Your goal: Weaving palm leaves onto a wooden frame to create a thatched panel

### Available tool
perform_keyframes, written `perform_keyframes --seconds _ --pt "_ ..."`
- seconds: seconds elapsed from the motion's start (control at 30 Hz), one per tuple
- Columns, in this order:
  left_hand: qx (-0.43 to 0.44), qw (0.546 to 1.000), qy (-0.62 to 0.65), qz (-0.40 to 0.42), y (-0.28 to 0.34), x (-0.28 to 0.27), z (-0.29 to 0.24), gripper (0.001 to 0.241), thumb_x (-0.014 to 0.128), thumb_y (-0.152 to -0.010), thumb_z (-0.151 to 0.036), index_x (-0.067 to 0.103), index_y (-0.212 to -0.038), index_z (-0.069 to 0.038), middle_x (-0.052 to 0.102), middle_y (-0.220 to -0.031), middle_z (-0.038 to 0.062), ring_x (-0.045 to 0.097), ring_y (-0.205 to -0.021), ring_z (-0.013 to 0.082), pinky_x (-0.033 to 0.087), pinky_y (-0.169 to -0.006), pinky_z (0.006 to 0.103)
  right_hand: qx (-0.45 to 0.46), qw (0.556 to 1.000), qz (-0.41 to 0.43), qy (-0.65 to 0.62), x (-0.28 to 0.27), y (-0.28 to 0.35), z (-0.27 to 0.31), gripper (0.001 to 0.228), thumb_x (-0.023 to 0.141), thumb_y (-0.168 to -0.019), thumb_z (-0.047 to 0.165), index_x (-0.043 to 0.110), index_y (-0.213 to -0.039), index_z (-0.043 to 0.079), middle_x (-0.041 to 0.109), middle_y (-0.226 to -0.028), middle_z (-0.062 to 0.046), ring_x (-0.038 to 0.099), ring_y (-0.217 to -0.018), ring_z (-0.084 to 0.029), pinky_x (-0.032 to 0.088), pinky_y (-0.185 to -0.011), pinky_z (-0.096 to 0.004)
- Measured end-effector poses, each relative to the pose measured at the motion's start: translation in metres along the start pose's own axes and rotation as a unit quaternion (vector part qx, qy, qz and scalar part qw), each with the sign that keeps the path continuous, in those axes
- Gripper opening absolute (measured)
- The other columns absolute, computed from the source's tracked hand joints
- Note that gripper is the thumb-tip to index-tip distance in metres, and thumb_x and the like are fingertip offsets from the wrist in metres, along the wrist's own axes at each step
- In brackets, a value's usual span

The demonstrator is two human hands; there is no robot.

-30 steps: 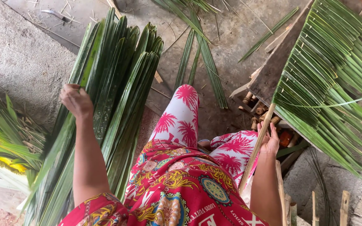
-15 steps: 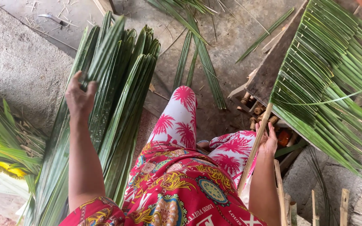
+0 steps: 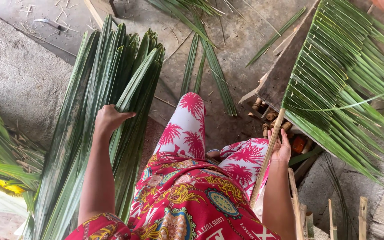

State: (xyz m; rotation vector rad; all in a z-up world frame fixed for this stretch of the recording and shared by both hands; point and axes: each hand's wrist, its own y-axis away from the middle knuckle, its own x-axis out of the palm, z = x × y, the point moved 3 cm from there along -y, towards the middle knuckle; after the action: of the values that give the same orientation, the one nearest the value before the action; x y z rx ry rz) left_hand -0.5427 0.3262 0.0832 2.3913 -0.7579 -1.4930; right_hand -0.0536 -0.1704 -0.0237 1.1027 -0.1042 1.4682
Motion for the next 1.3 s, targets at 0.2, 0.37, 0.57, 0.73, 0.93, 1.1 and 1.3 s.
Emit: perform_keyframes --seconds 0.2,0.37,0.57,0.73,0.93,1.1,1.3 --pt "-0.015 0.999 0.045 -0.004 -0.030 0.016 0.028 0.069 0.091 -0.058 -0.058 0.077 -0.093 -0.001 0.073 -0.087 0.027 0.070 -0.096 0.0487 0.053 -0.084 0.0574 0.007 0.998 -0.028 0.055 -0.020 -0.006 0.010 0.032 0.077 -0.099 0.018 0.069 -0.128 0.006 0.047 -0.144 -0.027 0.057 -0.134 -0.046 0.048 -0.112 -0.066" --pt "-0.036 0.993 0.112 0.032 -0.018 0.007 0.022 0.090 0.092 -0.065 -0.050 0.066 -0.127 0.010 0.068 -0.120 0.034 0.062 -0.118 0.0508 0.049 -0.098 0.0577 -0.005 0.994 -0.089 0.062 -0.017 0.011 0.012 0.029 0.075 -0.096 0.013 0.070 -0.123 0.006 0.058 -0.132 -0.018 0.067 -0.126 -0.030 0.052 -0.114 -0.051" --pt "-0.010 0.998 0.065 -0.013 0.000 -0.033 -0.004 0.087 0.093 -0.065 -0.053 0.069 -0.121 0.009 0.068 -0.114 0.035 0.064 -0.113 0.0517 0.050 -0.095 0.0606 -0.148 0.935 -0.210 0.243 -0.028 0.020 0.030 0.033 0.070 -0.090 0.018 0.070 -0.122 0.024 0.066 -0.108 -0.008 0.077 -0.104 -0.027 0.067 -0.093 -0.049" --pt "0.042 0.997 0.054 -0.025 0.052 -0.053 -0.088 0.076 0.092 -0.067 -0.050 0.065 -0.115 0.003 0.069 -0.111 0.031 0.066 -0.109 0.0510 0.053 -0.093 0.0604 -0.362 0.808 -0.061 0.462 0.147 0.141 -0.031 0.022 0.068 -0.099 0.011 0.069 -0.120 0.014 0.069 -0.115 -0.012 0.071 -0.103 -0.023 0.062 -0.089 -0.036" --pt "0.099 0.991 0.050 0.069 0.107 -0.011 -0.173 0.072 0.090 -0.067 -0.052 0.060 -0.118 -0.010 0.072 -0.111 0.023 0.068 -0.111 0.0434 0.055 -0.095 0.0553 0.068 0.867 0.290 0.400 0.240 0.207 -0.162 0.059 0.076 -0.088 0.024 0.057 -0.139 0.002 0.068 -0.122 -0.027 0.074 -0.098 -0.034 0.061 -0.091 -0.050" --pt "0.119 0.985 0.057 0.112 0.123 0.015 -0.183 0.075 0.089 -0.061 -0.060 0.062 -0.118 -0.019 0.074 -0.105 0.015 0.072 -0.106 0.0371 0.057 -0.089 0.0507 0.263 0.843 0.332 0.331 0.231 0.187 -0.223 0.067 0.077 -0.095 0.036 0.049 -0.147 0.006 0.061 -0.131 -0.027 0.074 -0.099 -0.036 0.064 -0.086 -0.051" --pt "0.153 0.972 0.130 0.121 0.117 0.029 -0.174 0.078 0.086 -0.069 -0.061 0.064 -0.127 -0.013 0.074 -0.110 0.020 0.070 -0.112 0.0391 0.054 -0.095 0.0529 0.243 0.893 0.232 0.299 0.275 0.227 -0.188 0.023 0.075 -0.096 0.023 0.065 -0.111 0.009 0.064 -0.077 -0.007 0.074 -0.066 -0.023 0.067 -0.060 -0.047"
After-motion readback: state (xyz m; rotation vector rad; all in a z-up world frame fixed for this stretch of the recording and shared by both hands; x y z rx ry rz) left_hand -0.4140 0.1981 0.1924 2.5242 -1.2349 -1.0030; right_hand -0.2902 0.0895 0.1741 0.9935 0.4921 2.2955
